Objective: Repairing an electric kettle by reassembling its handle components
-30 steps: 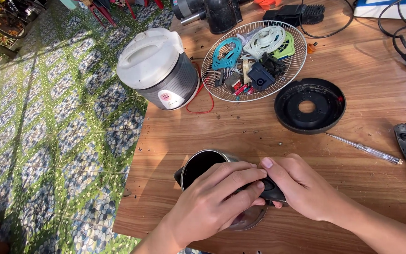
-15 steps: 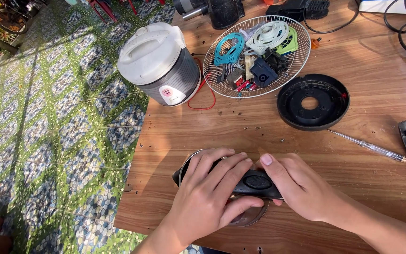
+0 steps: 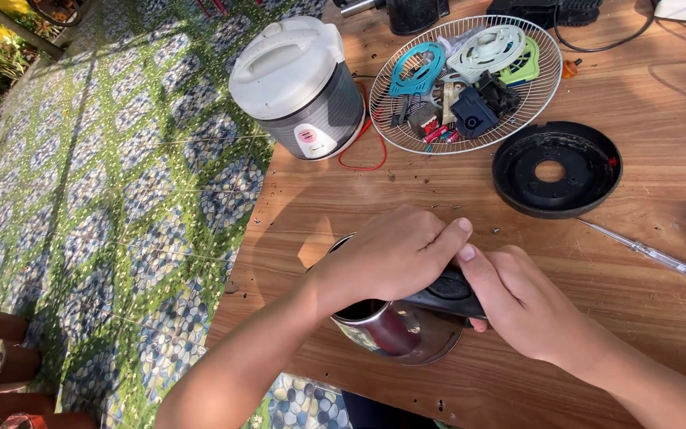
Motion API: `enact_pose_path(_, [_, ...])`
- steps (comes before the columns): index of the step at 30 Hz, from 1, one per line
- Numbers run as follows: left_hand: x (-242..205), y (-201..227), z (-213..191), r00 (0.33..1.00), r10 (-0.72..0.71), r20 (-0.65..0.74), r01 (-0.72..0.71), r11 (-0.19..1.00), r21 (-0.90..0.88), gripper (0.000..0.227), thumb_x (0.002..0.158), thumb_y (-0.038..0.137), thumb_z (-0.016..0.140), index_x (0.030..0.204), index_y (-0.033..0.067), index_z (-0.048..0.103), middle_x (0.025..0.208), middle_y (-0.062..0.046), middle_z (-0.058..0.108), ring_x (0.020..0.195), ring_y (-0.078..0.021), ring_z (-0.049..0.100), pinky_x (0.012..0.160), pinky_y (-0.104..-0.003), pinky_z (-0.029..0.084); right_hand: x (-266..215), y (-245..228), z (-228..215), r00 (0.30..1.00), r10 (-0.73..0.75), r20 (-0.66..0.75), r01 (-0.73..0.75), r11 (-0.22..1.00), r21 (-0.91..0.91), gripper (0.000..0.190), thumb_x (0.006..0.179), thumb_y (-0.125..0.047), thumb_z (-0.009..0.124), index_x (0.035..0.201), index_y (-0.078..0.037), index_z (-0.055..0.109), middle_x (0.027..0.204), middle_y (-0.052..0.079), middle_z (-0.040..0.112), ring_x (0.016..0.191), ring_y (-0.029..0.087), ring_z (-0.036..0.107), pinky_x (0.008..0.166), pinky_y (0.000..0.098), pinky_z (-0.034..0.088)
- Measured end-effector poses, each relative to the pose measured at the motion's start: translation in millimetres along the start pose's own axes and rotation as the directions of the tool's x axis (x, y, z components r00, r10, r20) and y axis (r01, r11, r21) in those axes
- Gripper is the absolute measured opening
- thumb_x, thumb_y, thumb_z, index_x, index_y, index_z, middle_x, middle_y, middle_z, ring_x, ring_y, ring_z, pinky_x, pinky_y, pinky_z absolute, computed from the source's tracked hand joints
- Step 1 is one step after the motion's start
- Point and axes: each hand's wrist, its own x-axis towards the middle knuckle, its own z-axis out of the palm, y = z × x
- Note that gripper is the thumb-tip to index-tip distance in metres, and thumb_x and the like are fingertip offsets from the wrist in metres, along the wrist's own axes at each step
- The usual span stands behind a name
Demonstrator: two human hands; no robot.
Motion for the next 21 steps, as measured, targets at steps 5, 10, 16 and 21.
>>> enact_pose_path(5, [15,5,11,0.999,-0.050,-0.021,0.052,0.992,0.112,0.070,0.105,0.042,0.021,0.071,-0.0021,0.063,0.083,-0.024,0.071,0.090,-0.0451,0.067,0.079,-0.056,0.047,0,2,-7,0.999,0.003,-0.038,-0.002,1.000,0.029,0.075,0.104,-0.036,0.027,0.043,-0.003,0.058,0.036,0.009,0.067,0.037,0.021,0.063,0.062,0.0347,0.053])
enact_pose_path(10, [23,-8,16,0.995,-0.036,-0.097,0.043,0.997,0.071,0.067,0.105,0.041,0.024,0.063,-0.0002,0.056,0.072,-0.022,0.068,0.078,-0.0422,0.066,0.075,-0.053,0.045,3,7,-11,0.993,-0.070,-0.090,0.077,0.994,0.078,0.074,0.106,-0.033,0.027,0.045,-0.007,0.061,0.039,0.004,0.068,0.042,0.017,0.062,0.067,0.0315,0.052])
enact_pose_path(16, [32,-20,27,0.973,0.127,-0.192,-0.109,0.989,0.100,0.064,0.106,0.037,0.024,0.056,0.0015,0.043,0.053,-0.018,0.053,0.059,-0.0394,0.057,0.064,-0.052,0.039,7,16,-14,0.987,0.155,-0.028,-0.152,0.984,0.099,0.085,0.105,-0.048,0.028,0.048,-0.001,0.071,0.048,0.012,0.077,0.049,0.020,0.069,0.070,0.0311,0.052])
enact_pose_path(21, [39,-30,23,0.979,0.129,-0.160,-0.125,0.992,0.030,0.062,0.107,0.040,0.023,0.059,0.0037,0.040,0.055,-0.017,0.052,0.061,-0.0367,0.055,0.066,-0.051,0.037,14,16,-4,0.989,0.062,-0.134,-0.034,0.978,0.205,0.079,0.105,-0.041,0.028,0.043,0.000,0.057,0.033,0.013,0.060,0.036,0.021,0.058,0.056,0.0345,0.050])
